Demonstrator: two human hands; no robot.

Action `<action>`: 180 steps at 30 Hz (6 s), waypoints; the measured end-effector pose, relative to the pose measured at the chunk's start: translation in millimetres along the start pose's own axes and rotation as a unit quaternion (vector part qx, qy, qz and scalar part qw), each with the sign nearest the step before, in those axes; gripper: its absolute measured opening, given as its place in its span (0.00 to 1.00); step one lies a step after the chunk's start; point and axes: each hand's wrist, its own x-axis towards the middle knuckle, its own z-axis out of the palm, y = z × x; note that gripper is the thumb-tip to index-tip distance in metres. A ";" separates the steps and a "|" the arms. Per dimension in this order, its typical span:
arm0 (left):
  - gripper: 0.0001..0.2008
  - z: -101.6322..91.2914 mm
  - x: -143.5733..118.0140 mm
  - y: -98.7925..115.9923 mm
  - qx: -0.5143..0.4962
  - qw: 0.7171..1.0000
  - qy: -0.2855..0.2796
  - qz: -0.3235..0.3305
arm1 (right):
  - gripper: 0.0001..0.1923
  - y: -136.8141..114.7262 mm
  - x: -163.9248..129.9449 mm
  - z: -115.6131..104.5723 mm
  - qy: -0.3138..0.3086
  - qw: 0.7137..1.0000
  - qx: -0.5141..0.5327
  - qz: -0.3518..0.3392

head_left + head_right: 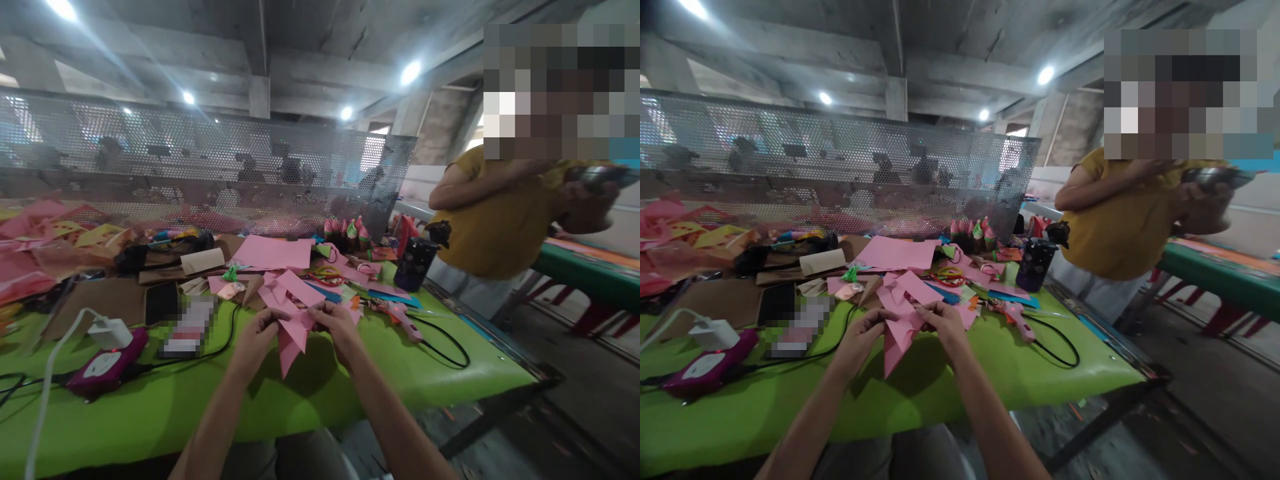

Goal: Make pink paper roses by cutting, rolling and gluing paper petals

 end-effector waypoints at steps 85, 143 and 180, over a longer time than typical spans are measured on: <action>0.14 -0.2 7.5 -17.4 -0.054 0.997 0.048 0.024 | 0.18 -1.3 -2.4 12.1 0.003 0.990 -0.065 -0.124; 0.17 6.0 2.0 -8.5 -0.007 1.000 -0.007 -0.020 | 0.07 -8.8 -10.2 17.2 -0.022 0.965 -0.188 -0.181; 0.08 2.6 -0.9 -14.2 0.163 0.982 -0.016 0.094 | 0.11 -8.4 -10.9 18.2 -0.054 0.965 -0.213 -0.140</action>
